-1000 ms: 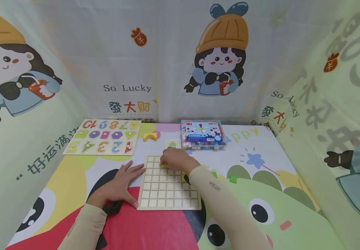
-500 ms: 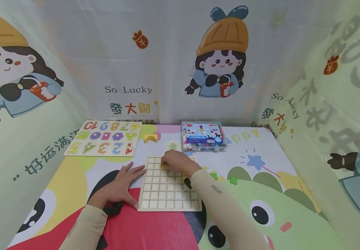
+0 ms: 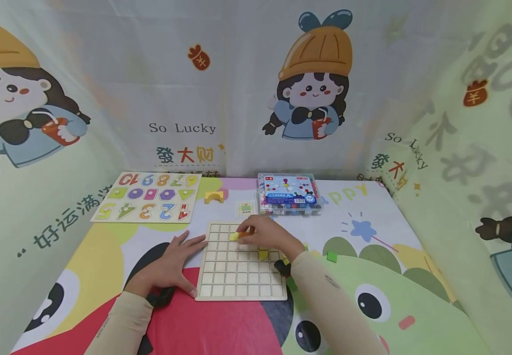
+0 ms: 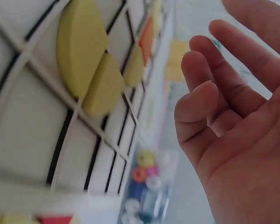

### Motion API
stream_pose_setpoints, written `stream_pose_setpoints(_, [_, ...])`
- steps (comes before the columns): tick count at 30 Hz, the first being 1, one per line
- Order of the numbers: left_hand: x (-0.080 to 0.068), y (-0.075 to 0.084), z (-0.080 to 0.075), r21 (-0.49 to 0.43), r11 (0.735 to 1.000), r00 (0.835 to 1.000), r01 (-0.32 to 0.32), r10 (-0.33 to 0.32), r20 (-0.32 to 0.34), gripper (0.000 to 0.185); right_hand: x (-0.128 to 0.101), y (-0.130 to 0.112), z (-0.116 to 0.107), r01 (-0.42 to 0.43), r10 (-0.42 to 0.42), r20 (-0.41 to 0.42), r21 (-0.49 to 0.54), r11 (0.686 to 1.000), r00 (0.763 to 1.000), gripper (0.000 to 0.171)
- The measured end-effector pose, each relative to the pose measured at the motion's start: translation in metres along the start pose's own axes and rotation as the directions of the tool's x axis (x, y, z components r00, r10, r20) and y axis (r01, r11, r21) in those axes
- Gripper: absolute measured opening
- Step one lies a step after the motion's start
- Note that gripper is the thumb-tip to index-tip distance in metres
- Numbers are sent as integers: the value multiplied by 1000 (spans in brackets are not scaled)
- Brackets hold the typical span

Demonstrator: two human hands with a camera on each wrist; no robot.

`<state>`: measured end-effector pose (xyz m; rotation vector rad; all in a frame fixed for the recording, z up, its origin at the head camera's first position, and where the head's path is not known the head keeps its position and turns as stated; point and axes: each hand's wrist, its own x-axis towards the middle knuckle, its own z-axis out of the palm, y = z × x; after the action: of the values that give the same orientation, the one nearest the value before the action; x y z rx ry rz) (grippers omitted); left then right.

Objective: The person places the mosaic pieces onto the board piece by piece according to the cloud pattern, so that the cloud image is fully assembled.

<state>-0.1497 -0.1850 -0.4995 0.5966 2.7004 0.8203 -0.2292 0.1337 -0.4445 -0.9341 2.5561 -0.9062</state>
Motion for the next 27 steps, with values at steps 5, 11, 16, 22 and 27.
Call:
stream_pose_setpoints(5, [1, 1, -2, 4, 1000, 1000, 0, 0, 0, 126, -35, 6, -10, -19, 29, -110, 92, 996, 994, 31])
stream_pose_setpoints(11, [2, 1, -3, 2, 1000, 1000, -16, 16, 2, 126, -79, 7, -13, -28, 50, -204, 111, 993, 978, 32])
stream_pose_setpoints(16, [2, 1, -1, 5, 1000, 1000, -20, 20, -4, 126, -104, 14, -8, -14, 39, -261, 97, 995, 964, 34])
stream_pose_setpoints(22, [2, 0, 1, 19, 1000, 1000, -17, 17, -3, 126, -117, 28, -4, -12, 35, -339, 69, 998, 940, 36])
stream_pose_setpoints(27, [1, 0, 0, 32, 999, 1000, -18, 18, -3, 126, -121, 40, -3, -58, 60, -375, 18, 998, 925, 25])
